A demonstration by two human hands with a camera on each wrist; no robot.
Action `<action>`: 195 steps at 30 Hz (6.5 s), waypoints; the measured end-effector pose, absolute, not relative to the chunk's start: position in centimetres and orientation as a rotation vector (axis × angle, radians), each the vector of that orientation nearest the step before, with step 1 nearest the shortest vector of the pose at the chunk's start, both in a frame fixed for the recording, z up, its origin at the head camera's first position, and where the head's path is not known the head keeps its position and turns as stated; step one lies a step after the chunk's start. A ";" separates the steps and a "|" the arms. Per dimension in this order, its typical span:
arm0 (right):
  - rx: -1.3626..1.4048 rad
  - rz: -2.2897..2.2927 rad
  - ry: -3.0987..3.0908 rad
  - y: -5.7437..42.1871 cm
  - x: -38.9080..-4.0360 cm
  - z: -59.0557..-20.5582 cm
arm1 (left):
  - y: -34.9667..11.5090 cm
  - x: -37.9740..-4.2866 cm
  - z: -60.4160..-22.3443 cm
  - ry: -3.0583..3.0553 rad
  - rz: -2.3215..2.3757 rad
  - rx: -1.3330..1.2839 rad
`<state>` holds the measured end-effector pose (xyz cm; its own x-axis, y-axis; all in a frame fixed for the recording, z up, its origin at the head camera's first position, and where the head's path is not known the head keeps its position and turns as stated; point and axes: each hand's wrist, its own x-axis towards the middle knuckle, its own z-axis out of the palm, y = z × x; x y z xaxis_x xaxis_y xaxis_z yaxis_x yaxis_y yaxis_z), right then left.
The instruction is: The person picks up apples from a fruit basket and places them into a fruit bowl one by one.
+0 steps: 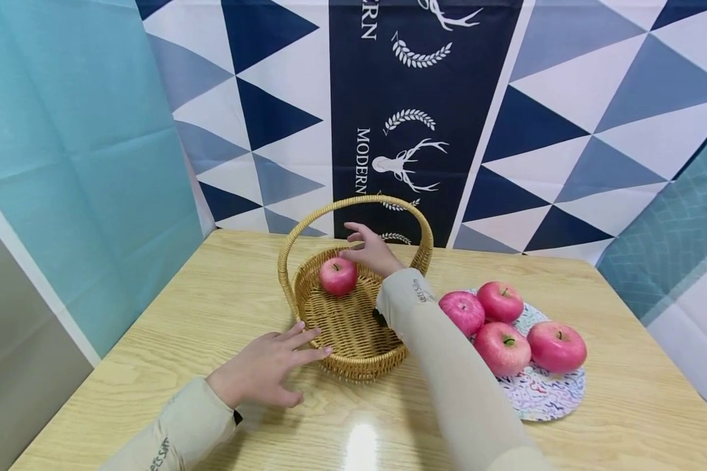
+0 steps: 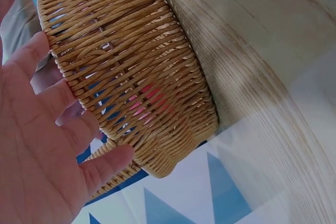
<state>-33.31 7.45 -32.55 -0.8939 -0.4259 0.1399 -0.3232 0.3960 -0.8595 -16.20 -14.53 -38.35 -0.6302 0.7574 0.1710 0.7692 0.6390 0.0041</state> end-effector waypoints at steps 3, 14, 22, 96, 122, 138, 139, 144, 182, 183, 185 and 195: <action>-0.631 -1.523 2.595 7.4 -33.6 -34.0 | -14.5 -16.3 -38.5 -2.693 -0.121 -1.280; -0.579 -1.369 2.734 6.4 -33.8 -36.1 | -15.0 -16.2 -38.5 -2.677 -0.115 -1.268; -0.288 -1.457 2.765 6.4 -33.6 -37.3 | -14.7 -16.3 -38.8 -2.632 -0.126 -1.303; -0.566 -1.030 2.852 6.8 -34.8 -33.9 | -15.1 -16.6 -38.8 -2.718 -0.290 -1.289; -0.968 -0.870 2.762 10.7 -32.9 -29.7 | -15.0 -16.4 -38.2 -2.740 -0.255 -1.287; -1.030 -0.822 2.745 12.4 -31.0 -29.5 | -14.9 -16.5 -38.1 -2.713 -0.248 -1.293; -1.024 -0.821 2.742 12.5 -31.0 -29.6 | -14.8 -16.5 -38.1 -2.707 -0.247 -1.295; -0.990 -0.806 2.764 13.3 -30.7 -29.8 | -14.7 -16.5 -38.0 -2.687 -0.215 -1.302; -0.747 -1.003 2.648 23.5 -26.4 -30.1 | -14.6 -16.0 -38.5 -2.716 -0.251 -1.286; -0.739 -0.998 2.645 24.0 -26.2 -30.0 | -14.6 -16.0 -38.6 -2.717 -0.250 -1.286; -0.711 -0.952 2.662 25.1 -25.7 -29.8 | -14.5 -16.0 -38.6 -2.715 -0.254 -1.286; -0.762 -0.923 2.679 29.4 -24.1 -29.9 | -14.7 -16.1 -38.9 -2.672 -0.248 -1.299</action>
